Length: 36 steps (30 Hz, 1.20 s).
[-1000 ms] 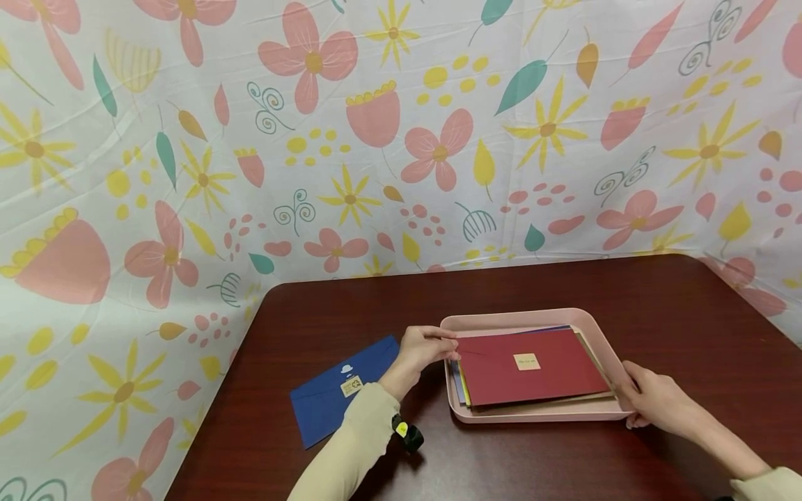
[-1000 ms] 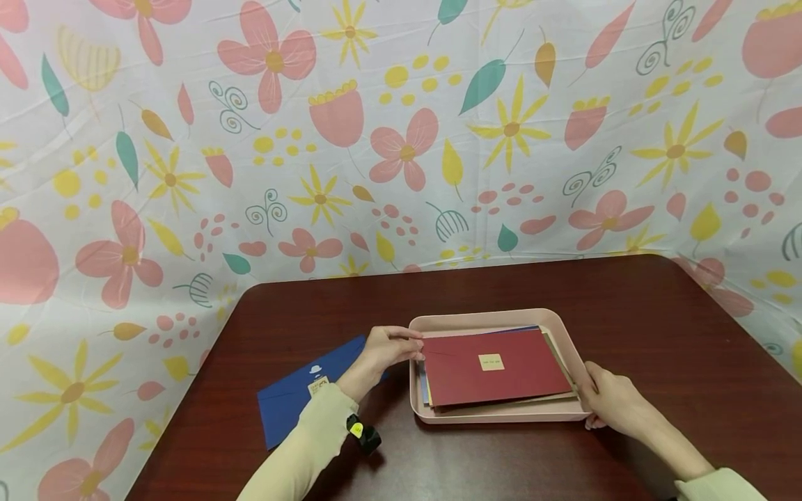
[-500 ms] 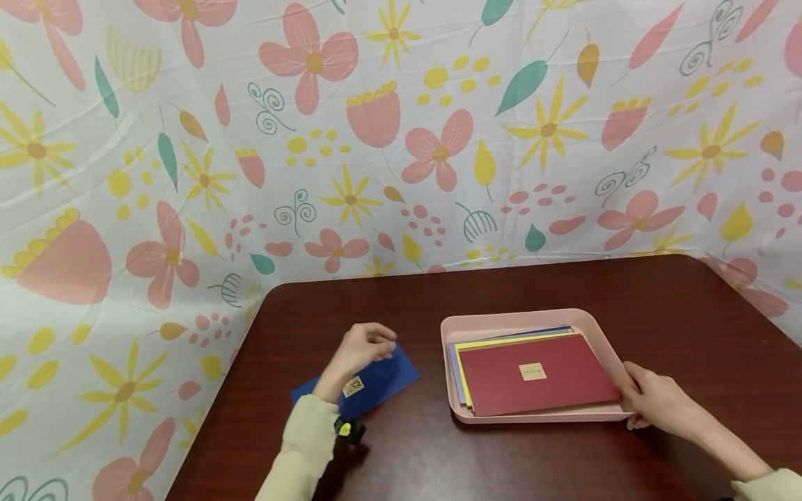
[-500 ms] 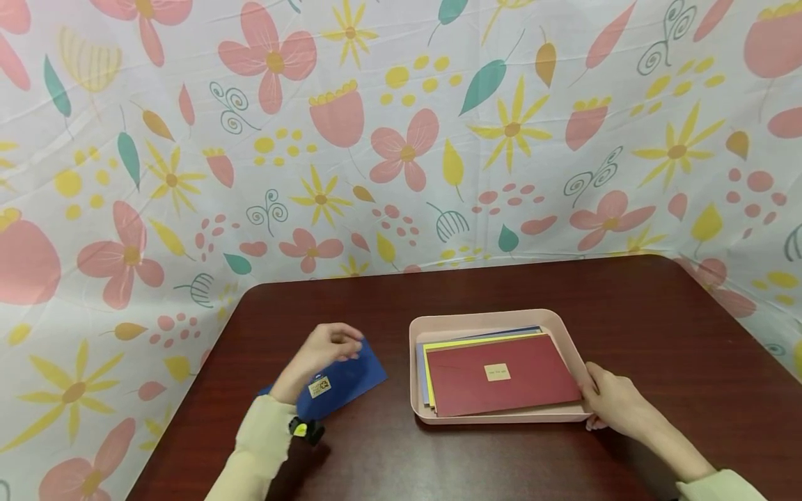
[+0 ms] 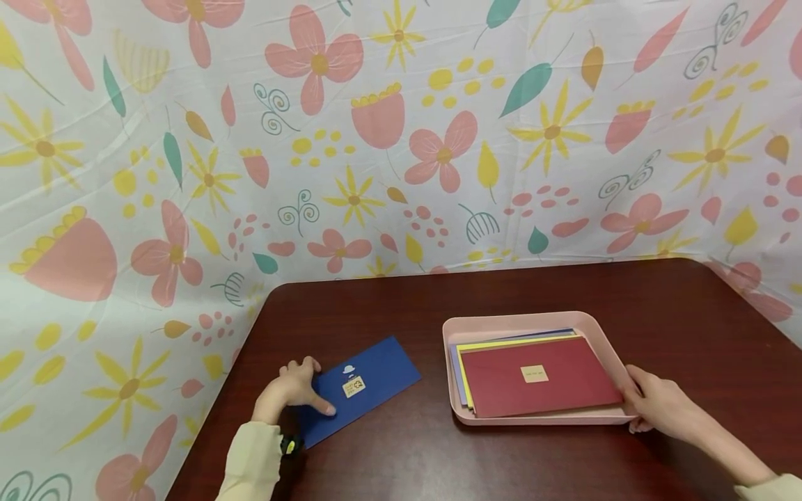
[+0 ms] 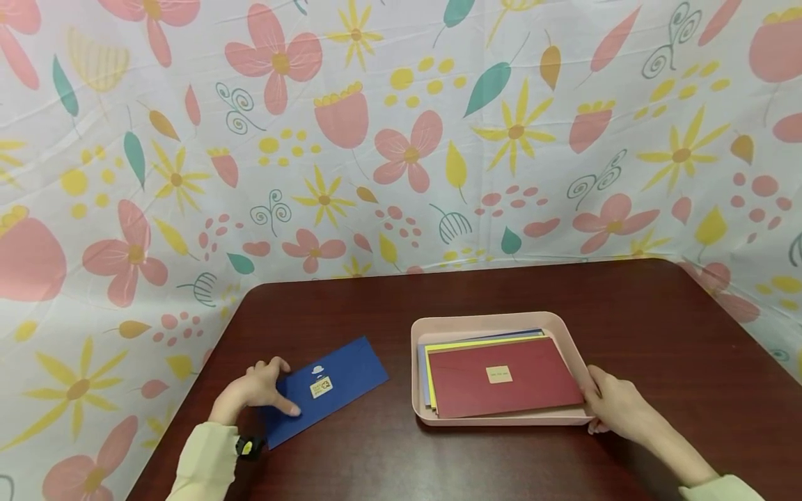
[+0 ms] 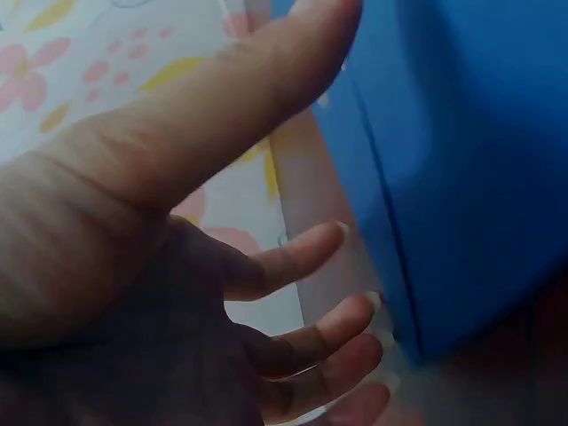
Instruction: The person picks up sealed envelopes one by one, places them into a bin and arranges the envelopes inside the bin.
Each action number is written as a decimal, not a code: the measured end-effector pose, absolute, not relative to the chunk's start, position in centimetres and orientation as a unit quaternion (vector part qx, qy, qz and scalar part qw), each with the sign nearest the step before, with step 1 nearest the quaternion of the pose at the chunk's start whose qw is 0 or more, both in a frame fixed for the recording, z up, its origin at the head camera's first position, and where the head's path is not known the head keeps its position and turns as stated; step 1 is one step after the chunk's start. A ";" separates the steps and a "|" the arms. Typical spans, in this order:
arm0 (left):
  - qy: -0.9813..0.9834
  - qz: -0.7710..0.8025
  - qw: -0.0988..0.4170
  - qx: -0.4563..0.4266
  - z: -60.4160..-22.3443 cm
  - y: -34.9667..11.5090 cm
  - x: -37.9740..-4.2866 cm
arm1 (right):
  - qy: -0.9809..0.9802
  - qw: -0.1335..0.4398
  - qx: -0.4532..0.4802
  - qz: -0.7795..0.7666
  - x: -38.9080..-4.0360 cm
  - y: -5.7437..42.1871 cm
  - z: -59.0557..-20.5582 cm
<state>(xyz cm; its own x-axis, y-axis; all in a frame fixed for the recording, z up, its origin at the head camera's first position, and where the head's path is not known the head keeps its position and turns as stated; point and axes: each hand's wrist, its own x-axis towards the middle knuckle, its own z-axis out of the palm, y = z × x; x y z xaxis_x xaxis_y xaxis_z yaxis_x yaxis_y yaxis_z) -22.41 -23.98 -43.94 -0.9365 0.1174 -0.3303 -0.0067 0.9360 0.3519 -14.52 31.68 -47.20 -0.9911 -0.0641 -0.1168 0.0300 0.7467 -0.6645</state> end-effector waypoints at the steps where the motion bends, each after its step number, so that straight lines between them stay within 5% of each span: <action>1: 0.969 0.166 0.178 0.029 -44.0 -24.1 -22.2 | 0.933 0.064 -0.009 -0.353 -14.5 31.7 -47.2; 17: 0.964 0.176 0.191 0.062 -45.0 -26.7 -22.3 | 0.935 0.061 -0.009 -0.349 -14.7 31.5 -47.2; 27: 0.856 0.433 0.260 0.108 -44.8 -30.1 -22.5 | 0.938 0.062 -0.011 -0.340 -14.7 31.6 -47.2; 36: 0.787 0.581 0.207 0.028 -44.6 -32.0 -22.6 | 0.937 0.065 -0.008 -0.344 -14.6 31.8 -47.4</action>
<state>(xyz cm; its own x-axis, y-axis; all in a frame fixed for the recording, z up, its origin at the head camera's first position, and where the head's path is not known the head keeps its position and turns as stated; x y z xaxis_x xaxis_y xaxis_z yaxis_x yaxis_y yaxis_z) -22.58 -32.02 -44.57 -0.9130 0.2848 -0.2920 -0.1956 0.3226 0.9261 -14.62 31.78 -47.38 -0.9915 -0.0597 -0.1154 0.0291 0.7635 -0.6452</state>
